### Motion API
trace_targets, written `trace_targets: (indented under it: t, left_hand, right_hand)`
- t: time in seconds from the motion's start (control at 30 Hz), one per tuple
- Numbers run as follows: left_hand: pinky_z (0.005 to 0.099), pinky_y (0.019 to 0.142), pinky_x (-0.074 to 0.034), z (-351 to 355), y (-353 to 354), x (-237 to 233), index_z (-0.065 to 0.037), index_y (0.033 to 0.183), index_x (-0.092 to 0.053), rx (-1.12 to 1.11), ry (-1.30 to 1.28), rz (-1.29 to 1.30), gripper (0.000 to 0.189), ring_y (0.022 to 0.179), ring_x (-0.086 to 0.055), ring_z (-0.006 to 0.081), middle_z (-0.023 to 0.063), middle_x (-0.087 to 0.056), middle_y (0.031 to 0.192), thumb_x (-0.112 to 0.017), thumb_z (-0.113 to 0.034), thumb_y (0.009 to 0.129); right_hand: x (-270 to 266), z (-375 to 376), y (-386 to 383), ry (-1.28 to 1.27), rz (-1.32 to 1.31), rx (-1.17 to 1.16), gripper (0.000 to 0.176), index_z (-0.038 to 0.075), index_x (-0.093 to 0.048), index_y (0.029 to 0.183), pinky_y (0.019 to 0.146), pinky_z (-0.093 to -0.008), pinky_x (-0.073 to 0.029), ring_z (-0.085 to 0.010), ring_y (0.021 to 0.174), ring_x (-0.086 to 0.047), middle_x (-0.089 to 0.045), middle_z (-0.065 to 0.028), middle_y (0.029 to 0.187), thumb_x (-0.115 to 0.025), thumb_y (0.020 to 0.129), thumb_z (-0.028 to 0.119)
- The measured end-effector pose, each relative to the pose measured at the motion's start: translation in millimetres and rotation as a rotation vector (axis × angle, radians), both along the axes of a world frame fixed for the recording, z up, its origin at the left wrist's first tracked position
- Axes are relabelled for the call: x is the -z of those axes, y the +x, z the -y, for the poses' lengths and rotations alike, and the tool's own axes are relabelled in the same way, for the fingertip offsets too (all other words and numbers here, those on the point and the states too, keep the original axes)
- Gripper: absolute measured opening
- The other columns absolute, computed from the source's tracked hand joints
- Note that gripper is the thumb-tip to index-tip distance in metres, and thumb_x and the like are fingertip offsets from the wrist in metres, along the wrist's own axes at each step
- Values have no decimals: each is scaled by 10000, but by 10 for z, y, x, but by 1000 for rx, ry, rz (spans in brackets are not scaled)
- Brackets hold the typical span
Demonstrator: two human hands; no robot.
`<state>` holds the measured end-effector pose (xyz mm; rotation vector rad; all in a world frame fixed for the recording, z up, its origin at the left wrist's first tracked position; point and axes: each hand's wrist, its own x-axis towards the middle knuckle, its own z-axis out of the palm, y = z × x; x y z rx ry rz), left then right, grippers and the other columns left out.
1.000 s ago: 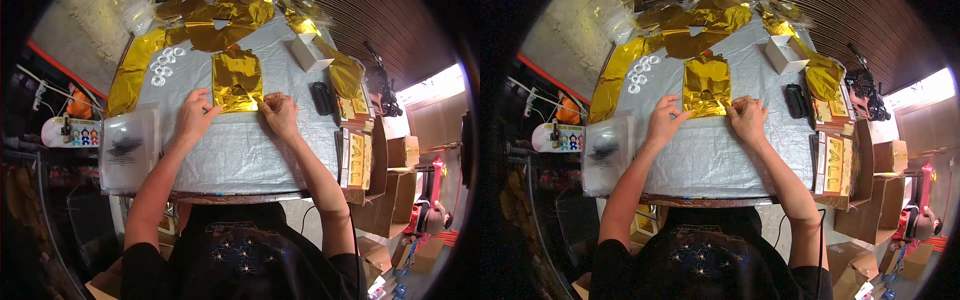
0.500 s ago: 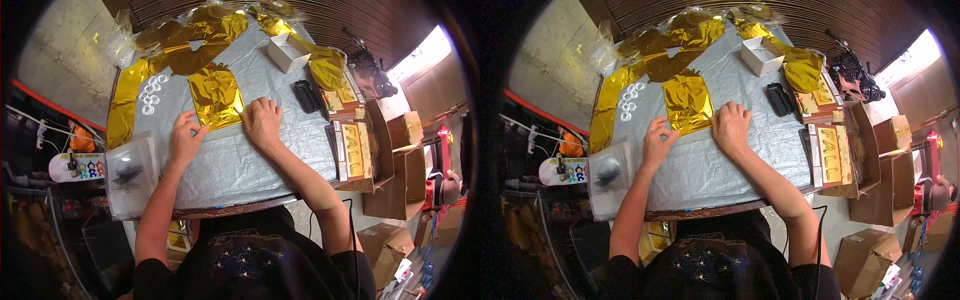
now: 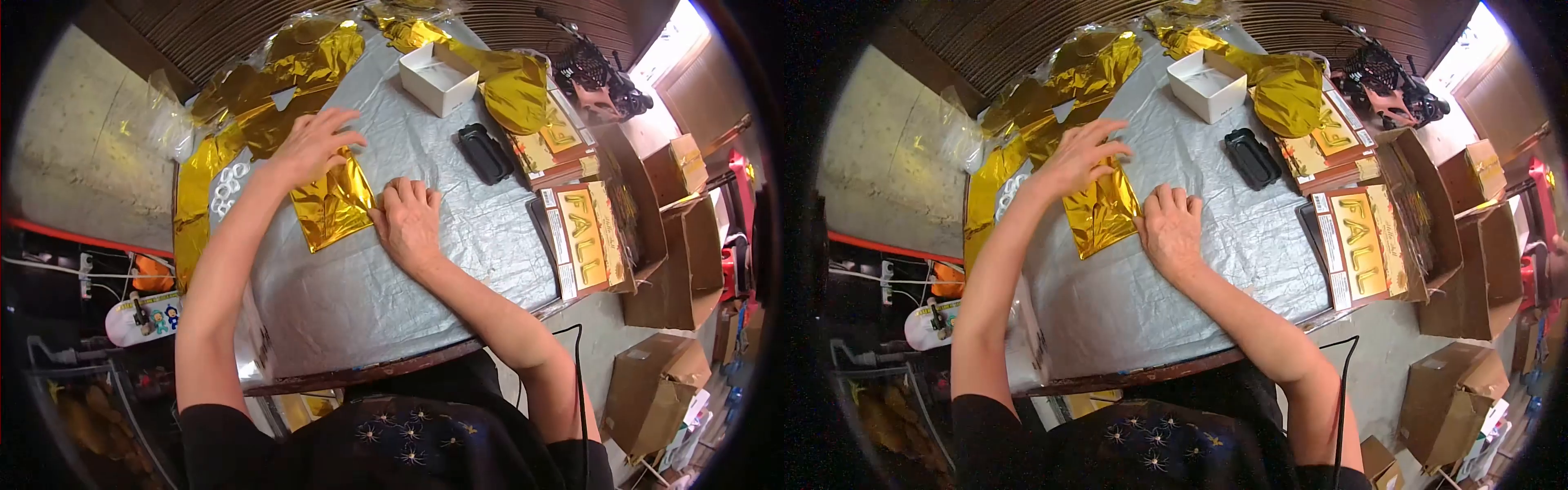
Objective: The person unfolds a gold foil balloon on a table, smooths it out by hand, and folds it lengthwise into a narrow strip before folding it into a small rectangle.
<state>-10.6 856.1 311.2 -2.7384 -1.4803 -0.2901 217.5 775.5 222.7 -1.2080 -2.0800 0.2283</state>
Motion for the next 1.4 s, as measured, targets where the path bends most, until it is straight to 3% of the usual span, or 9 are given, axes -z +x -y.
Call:
trace_targets:
  t: [0.27, 0.47, 0.53, 0.57, 0.73, 1.07, 1.27, 1.37, 1.4]
  left_hand:
    - [537, 1232, -258, -418, 82, -255, -155, 943, -728, 45, -431, -248, 172, 1551, -314, 311, 27, -409, 1649, -831, -245, 839]
    - [489, 1214, -308, -464, 47, -565, -146, 900, -749, -49, -698, -189, 154, 1528, -383, 339, 24, -736, 1285, -835, -246, 821]
    - [394, 1070, -463, -507, 1, -545, -128, 943, -775, -108, -752, -134, 139, 1315, -604, 253, 13, -777, 1112, -823, -216, 847]
    - [394, 1070, -463, -544, -10, -530, -128, 943, -775, -112, -750, -132, 139, 1315, -604, 253, 13, -777, 1112, -823, -216, 847]
    - [268, 754, -513, -683, -120, -259, -33, 971, -774, -198, -999, 156, 185, 767, -616, 54, -23, -734, 835, -793, -199, 894]
    - [333, 746, -543, -753, -258, 110, -101, 894, -820, -224, -830, 83, 201, 777, -700, 139, 25, -776, 828, -767, -280, 822]
    - [489, 931, -463, -606, -130, 124, -106, 803, -775, -231, -544, -114, 263, 1155, -611, 239, 22, -718, 1015, -815, -357, 736]
    - [499, 1016, -398, -394, -137, 178, -130, 953, -781, -270, -500, -109, 245, 1285, -533, 244, 39, -685, 1155, -778, -307, 783]
    - [508, 1042, -384, -280, -184, 307, -129, 1075, -756, -248, -255, 53, 298, 1311, -529, 259, 59, -664, 1240, -755, -305, 834]
  right_hand:
    - [-34, 1, 18, -77, -15, -16, 287, 79, -640, 1039, 922, -462, -384, -301, 1065, -543, -592, -83, 1130, -793, 822, 189]
    - [-39, -9, 24, -106, -33, -15, 284, 89, -628, 1059, 940, -463, -378, -300, 1086, -534, -583, -84, 1138, -780, 845, 197]
    - [-54, -6, 25, -112, -39, -29, 261, 107, -631, 1063, 946, -462, -375, -299, 1092, -532, -582, -79, 1145, -770, 863, 202]
    - [-56, -13, 24, -110, -38, -34, 261, 107, -631, 1063, 946, -462, -375, -299, 1092, -532, -582, -79, 1145, -770, 863, 202]
    - [-78, -5, 23, -139, -35, -32, 245, 121, -633, 1059, 960, -458, -374, -292, 1100, -535, -586, -64, 1144, -765, 871, 204]
    - [-99, 0, 4, -74, 13, -48, 423, 219, -711, 1296, 956, -438, -380, -261, 1102, -558, -610, -38, 1166, -771, 878, 207]
    - [-96, 2, -1, -52, 45, -62, 328, 224, -780, 1206, 949, -430, -384, -258, 1116, -561, -619, -30, 1196, -780, 879, 211]
    - [-104, 7, 0, -58, 59, -70, 331, 221, -782, 1209, 946, -423, -386, -255, 1116, -561, -621, -25, 1198, -779, 878, 205]
    - [-93, 6, 0, -51, 65, -68, 336, 221, -781, 1212, 946, -422, -386, -255, 1115, -560, -621, -25, 1199, -779, 877, 206]
